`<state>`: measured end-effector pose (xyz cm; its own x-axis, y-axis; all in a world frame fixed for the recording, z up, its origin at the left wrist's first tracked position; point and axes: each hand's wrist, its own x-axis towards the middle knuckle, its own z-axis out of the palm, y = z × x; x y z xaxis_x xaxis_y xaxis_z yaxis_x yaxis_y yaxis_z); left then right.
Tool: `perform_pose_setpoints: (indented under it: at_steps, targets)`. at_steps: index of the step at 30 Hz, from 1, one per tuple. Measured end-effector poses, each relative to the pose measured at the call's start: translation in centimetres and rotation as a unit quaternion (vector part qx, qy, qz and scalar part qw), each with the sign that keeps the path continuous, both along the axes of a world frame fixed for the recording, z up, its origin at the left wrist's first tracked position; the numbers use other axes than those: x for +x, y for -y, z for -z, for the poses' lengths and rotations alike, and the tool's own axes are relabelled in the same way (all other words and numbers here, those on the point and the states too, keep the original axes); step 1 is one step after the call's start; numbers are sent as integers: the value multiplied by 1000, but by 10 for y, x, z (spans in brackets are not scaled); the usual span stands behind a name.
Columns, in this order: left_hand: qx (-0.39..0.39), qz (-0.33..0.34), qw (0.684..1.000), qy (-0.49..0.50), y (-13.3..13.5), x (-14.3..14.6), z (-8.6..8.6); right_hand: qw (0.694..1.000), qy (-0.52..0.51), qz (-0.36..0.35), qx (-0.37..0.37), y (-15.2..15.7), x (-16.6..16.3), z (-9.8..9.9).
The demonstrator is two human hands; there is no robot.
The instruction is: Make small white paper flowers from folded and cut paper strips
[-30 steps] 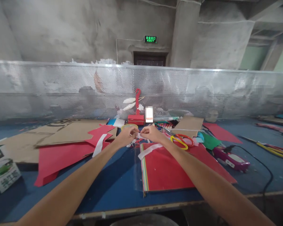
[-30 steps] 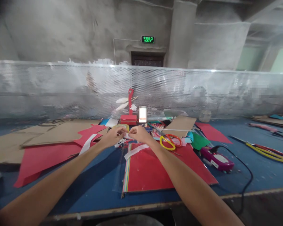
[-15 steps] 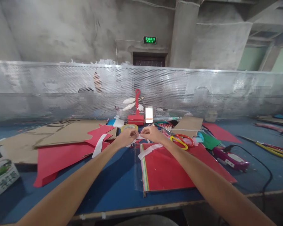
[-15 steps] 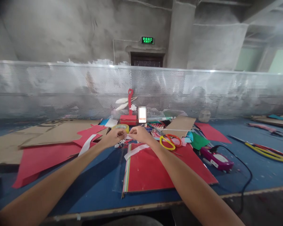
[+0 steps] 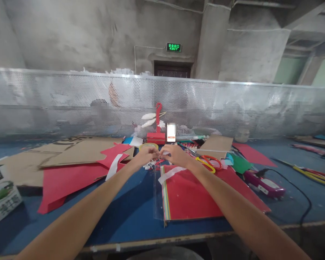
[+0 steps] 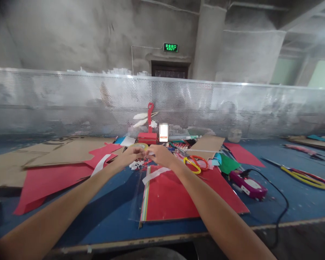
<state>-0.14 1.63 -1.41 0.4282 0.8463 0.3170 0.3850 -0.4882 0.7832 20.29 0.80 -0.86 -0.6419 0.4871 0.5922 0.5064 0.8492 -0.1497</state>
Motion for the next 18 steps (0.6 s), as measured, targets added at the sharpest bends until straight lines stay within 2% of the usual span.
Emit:
perform_pose_setpoints:
  at_steps: [5, 8, 13, 18]
  targets:
    - [-66, -17, 997, 38, 12, 3, -6, 999, 9, -31, 25, 0, 1, 0]
    - [-92, -9, 994, 57, 14, 4, -5, 999, -3, -18, 29, -2, 1, 1]
    - [-83, -5, 995, 46, 10, 3, -3, 1000, -27, -5, 12, -5, 3, 1]
    - [-62, -18, 997, 42, 16, 6, -9, 998, -61, -2, -7, 0, 2, -3]
